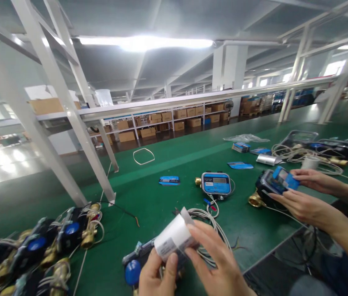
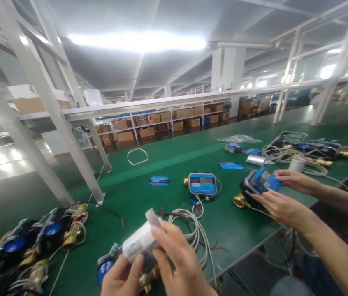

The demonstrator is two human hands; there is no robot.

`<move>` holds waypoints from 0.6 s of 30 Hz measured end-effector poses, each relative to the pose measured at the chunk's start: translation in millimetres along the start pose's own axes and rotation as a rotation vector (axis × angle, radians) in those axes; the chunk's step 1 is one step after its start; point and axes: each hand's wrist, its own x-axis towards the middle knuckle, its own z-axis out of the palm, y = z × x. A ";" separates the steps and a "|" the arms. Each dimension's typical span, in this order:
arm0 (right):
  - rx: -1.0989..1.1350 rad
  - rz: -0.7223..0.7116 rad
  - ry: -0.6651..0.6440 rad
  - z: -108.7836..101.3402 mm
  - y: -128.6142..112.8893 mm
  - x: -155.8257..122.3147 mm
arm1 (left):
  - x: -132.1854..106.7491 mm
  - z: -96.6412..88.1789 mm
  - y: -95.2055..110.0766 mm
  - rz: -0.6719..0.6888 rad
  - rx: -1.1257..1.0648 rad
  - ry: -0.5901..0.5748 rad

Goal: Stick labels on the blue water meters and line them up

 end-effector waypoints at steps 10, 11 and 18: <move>-0.316 0.133 -0.373 50.9 131.0 62.1 | 23.3 -15.4 12.0 0.344 1.130 -0.287; -0.312 0.148 -0.395 55.4 135.5 58.0 | 25.4 -11.7 16.3 0.328 1.175 -0.286; -0.172 0.265 -0.328 55.2 113.5 29.8 | 44.3 -8.1 40.7 0.226 1.223 -0.407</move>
